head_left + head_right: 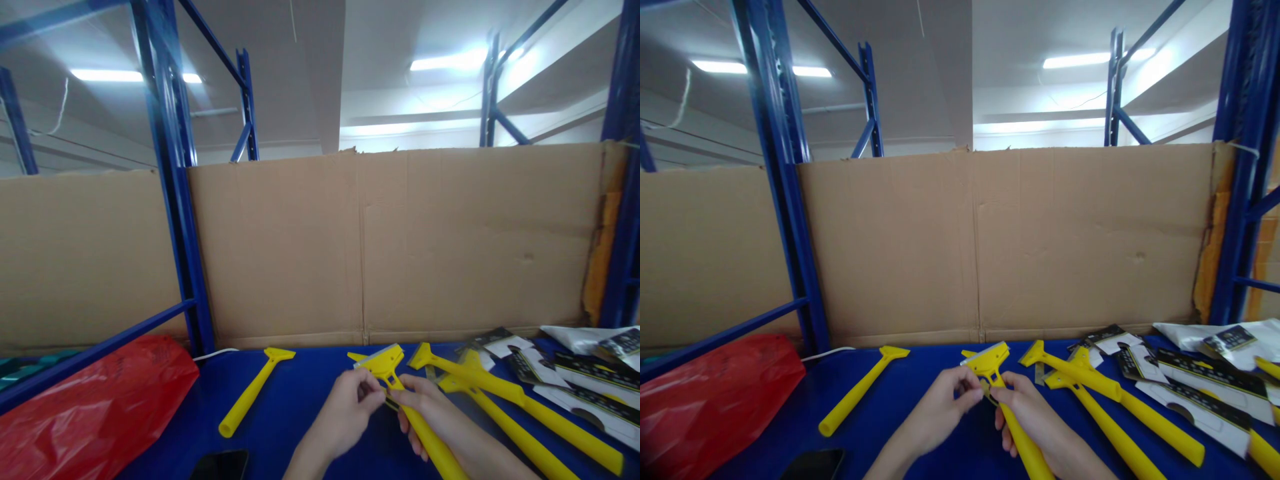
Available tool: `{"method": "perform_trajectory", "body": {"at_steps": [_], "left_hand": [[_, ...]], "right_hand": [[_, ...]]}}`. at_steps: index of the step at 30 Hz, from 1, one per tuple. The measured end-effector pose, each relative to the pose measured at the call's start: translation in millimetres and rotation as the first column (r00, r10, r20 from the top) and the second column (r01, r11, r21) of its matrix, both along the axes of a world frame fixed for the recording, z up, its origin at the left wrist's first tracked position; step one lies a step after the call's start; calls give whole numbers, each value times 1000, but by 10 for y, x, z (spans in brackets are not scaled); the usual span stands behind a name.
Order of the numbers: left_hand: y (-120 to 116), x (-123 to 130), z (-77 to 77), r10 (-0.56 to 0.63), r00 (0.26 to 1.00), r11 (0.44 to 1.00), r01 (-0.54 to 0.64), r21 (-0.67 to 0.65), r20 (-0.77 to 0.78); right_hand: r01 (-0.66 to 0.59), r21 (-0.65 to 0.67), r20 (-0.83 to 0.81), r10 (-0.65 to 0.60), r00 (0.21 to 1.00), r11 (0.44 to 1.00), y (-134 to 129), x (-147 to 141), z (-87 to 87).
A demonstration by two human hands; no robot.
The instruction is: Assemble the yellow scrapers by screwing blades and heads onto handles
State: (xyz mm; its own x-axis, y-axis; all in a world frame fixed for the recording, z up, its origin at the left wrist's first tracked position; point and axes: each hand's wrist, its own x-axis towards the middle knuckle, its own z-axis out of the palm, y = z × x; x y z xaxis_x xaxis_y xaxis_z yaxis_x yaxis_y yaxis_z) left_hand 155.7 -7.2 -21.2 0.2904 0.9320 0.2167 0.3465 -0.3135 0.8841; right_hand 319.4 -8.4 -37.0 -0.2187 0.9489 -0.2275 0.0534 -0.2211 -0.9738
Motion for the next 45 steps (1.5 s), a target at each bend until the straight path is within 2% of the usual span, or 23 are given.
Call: {"method": "perform_trajectory", "body": {"at_steps": [2,5,9,14,19,22,25,29,33,36,38,40,42,45], "left_hand": [[71,-46,16,142,986,978,-153,139,88],[167,-106,-41,294,950,916,-311,253,105],[210,-123,-144,344,935,886,-353,300,84],[191,-94,-161,343,936,886,-351,304,82],[198,-84,-145,339,932,905,-360,227,128],[228,-79,-158,307,908,942,-332,43,286],[261,-74,-187,242,857,970,-212,-118,456],[270,-68,-200,224,839,974,-181,-134,495],[224,-59,-166,212,903,974,-226,-8,374],[158,-68,-146,254,948,930,-294,219,194],[112,-83,-144,287,957,860,-276,429,42],[78,-100,-153,327,939,774,-204,599,-102],[65,-114,-167,386,903,691,-147,708,-189],[83,-131,-190,468,854,592,-112,798,-227]], "right_hand": [[-10,-6,8,10,1000,1000,-8,-7,8],[-27,-7,15,27,1000,1000,-17,-24,20],[-53,-9,22,53,998,999,-16,-37,11],[-42,-43,12,42,999,998,-26,-34,-8],[-51,-46,2,51,999,998,-15,-26,-27],[-71,-35,8,72,997,997,-2,-29,-39],[-110,-16,17,110,994,994,0,-35,-45],[-102,-26,19,102,995,994,-6,-37,-43],[-70,-19,12,70,997,997,-8,-26,-20],[-75,2,-19,75,997,997,-17,-20,21],[-65,1,-45,65,997,998,-33,-19,56],[-38,2,-67,38,997,999,-51,-23,89],[-27,2,-74,27,997,1000,-62,-29,113],[-46,0,-79,46,996,999,-55,-35,125]]}}
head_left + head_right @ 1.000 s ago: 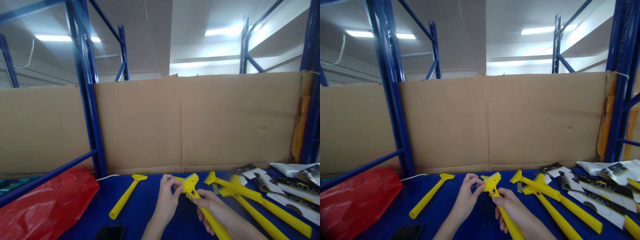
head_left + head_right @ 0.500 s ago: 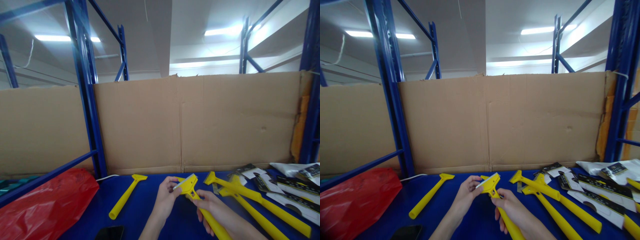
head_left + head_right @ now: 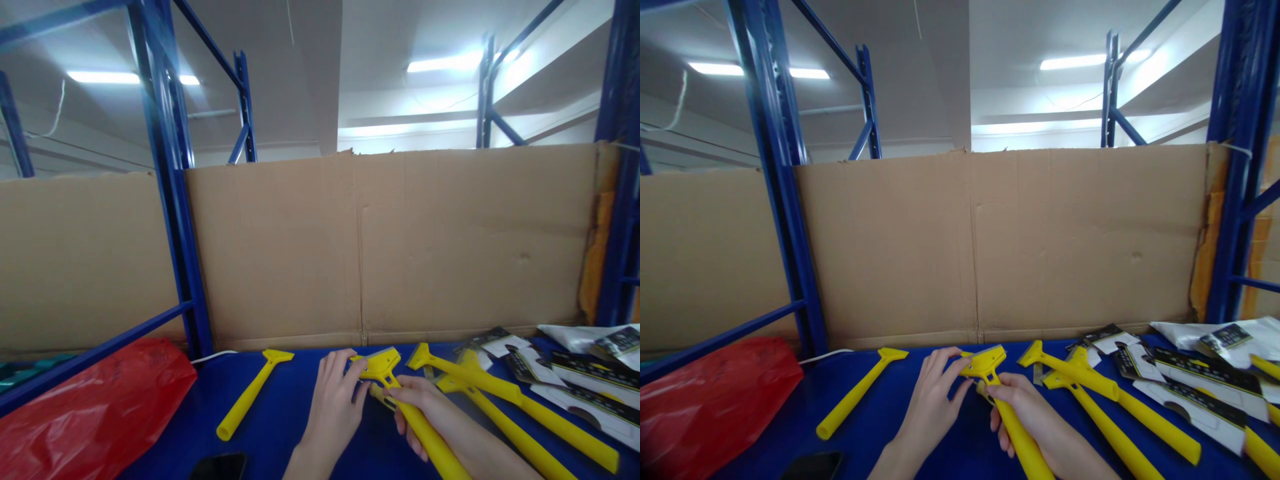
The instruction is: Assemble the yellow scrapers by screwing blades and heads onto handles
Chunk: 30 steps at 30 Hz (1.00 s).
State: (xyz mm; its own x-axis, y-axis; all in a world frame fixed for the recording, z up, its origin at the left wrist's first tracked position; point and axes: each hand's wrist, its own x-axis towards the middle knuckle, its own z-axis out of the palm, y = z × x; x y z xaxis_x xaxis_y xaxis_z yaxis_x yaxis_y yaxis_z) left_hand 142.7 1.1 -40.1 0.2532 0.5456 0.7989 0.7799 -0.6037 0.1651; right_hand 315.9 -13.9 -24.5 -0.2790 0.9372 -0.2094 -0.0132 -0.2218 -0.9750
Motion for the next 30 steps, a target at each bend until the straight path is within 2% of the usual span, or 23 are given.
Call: {"method": "perform_trajectory", "body": {"at_steps": [4,12,16,22,27,29,30], "left_hand": [[44,-21,-16,32,996,996,-26,80,-82],[56,-24,8,4,980,985,30,169,-201],[40,-35,35,13,955,986,38,165,-296],[7,-39,74,30,918,986,39,165,-395],[13,-18,60,65,924,970,29,241,-376],[28,4,30,63,946,966,22,256,-319],[37,20,12,56,962,970,11,243,-268]], "right_hand": [[-25,13,-12,25,1000,1000,22,8,-5],[-56,29,-47,58,997,998,82,31,-41],[-128,34,-55,130,990,991,147,75,-41],[-168,39,-38,169,985,985,202,158,4],[-219,-47,-92,214,972,975,256,182,-50],[-188,-27,-191,180,965,982,228,195,-75],[-148,25,-253,149,956,989,201,201,-77]]}}
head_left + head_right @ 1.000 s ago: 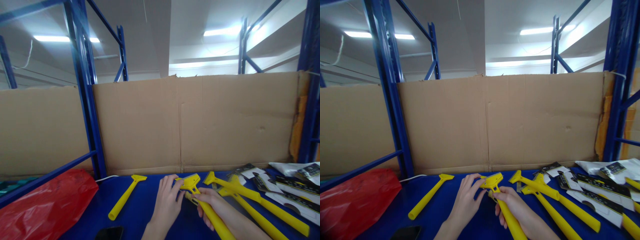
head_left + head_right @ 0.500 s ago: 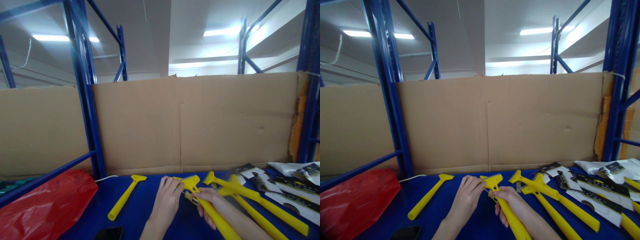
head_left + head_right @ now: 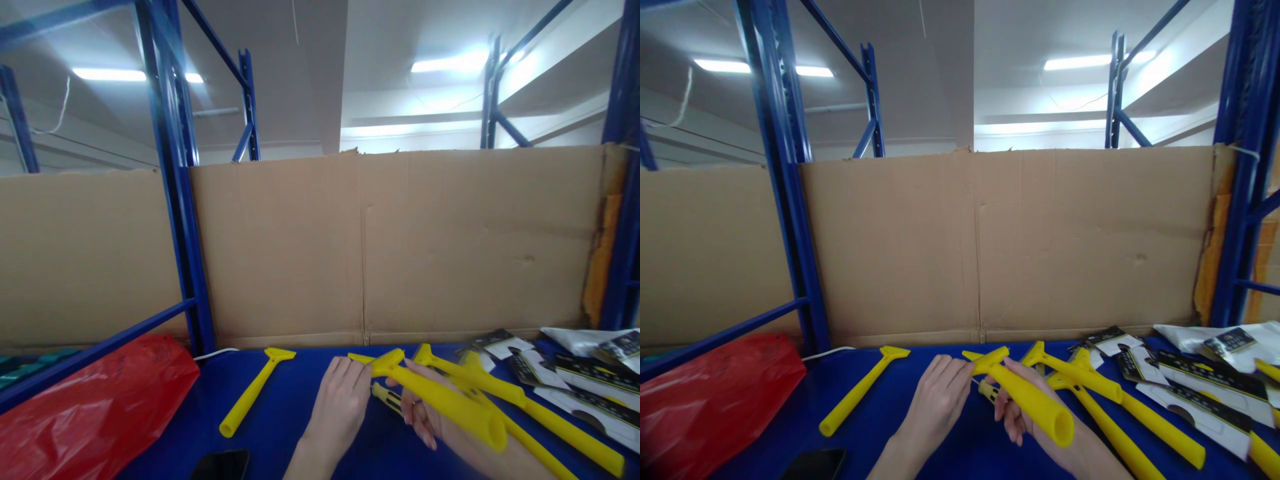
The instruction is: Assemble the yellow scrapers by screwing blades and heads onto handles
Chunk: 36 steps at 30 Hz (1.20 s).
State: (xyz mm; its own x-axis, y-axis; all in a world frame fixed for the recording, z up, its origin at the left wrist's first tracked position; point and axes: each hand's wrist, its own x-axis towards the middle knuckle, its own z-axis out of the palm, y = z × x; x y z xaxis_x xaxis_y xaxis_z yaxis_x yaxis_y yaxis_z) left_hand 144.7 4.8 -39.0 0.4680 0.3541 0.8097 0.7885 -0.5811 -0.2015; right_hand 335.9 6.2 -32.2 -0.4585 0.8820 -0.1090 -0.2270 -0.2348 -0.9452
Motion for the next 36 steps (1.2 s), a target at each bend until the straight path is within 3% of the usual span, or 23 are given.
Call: {"method": "perform_trajectory", "body": {"at_steps": [2,5,7,9,12,14,16,21,26,30,36], "left_hand": [[19,38,-33,-1,988,997,14,-81,152],[49,90,-48,70,910,945,71,-320,408],[74,106,-31,173,801,853,170,-494,573],[103,101,-2,274,648,733,337,-591,710],[133,68,38,409,404,591,567,-575,818],[132,49,58,493,278,536,650,-539,825],[116,40,77,548,197,505,697,-509,813],[69,46,117,600,135,459,749,-478,788],[67,45,115,610,142,436,761,-480,780],[82,46,104,610,149,433,760,-485,779],[72,39,94,620,141,428,763,-484,772]], "right_hand": [[48,77,-75,-42,996,996,-65,2,25],[95,67,60,-99,993,993,-136,-19,117],[102,174,211,-138,968,979,-152,-38,173],[19,261,372,-119,921,965,-158,-48,196],[-135,252,565,-32,825,958,-188,-43,179],[-230,207,659,38,751,951,-232,-33,159],[-332,173,735,103,670,927,-282,-24,146],[-453,162,847,112,519,877,-335,-7,122],[-502,135,892,116,437,854,-282,29,55],[-517,190,906,53,420,835,-240,88,-71],[-476,237,898,-3,441,847,-191,148,-280]]}}
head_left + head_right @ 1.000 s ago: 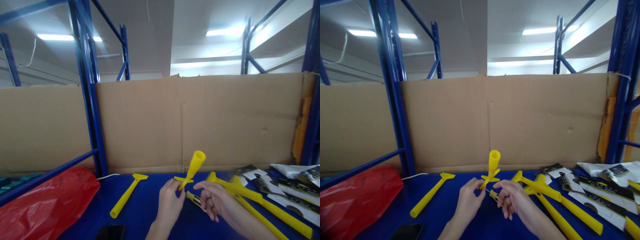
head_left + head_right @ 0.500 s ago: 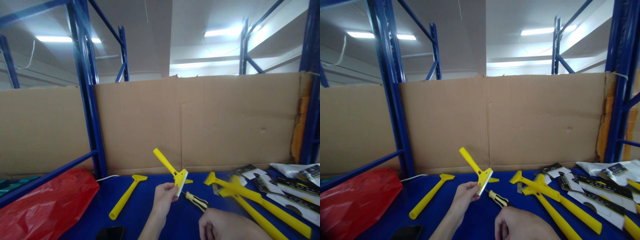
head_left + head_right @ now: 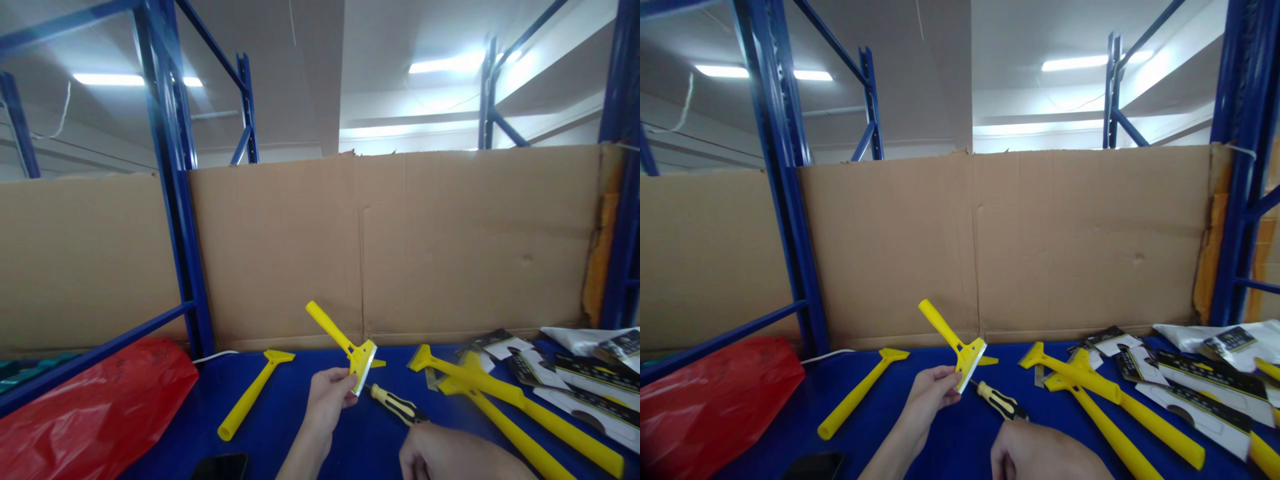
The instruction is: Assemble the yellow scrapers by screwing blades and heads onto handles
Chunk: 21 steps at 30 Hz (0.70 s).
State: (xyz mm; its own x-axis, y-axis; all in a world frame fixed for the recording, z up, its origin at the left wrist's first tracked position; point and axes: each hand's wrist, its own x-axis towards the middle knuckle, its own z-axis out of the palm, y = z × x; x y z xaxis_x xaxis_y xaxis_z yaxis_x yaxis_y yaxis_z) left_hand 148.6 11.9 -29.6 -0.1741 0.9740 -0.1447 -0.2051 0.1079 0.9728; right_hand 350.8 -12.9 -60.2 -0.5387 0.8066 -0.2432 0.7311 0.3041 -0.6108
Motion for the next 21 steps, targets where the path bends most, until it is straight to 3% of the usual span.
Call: {"method": "perform_trajectory", "body": {"at_steps": [3,7,11,16,21], "left_hand": [[8,-9,-16,-7,1000,1000,7,3,2],[9,-14,-25,-8,1000,1000,8,7,10],[-3,-11,-23,-43,999,999,43,29,9],[20,8,-70,-98,995,993,98,73,2],[-4,68,-73,-158,986,981,162,105,-46]], "right_hand": [[29,-13,-9,-30,1000,999,-20,-41,28],[71,-62,-57,-75,996,996,-112,-130,241],[131,-138,-230,-161,960,982,-132,-206,419],[348,5,-512,-296,806,938,58,-282,374],[448,34,-596,-341,727,894,158,-339,283]]}}
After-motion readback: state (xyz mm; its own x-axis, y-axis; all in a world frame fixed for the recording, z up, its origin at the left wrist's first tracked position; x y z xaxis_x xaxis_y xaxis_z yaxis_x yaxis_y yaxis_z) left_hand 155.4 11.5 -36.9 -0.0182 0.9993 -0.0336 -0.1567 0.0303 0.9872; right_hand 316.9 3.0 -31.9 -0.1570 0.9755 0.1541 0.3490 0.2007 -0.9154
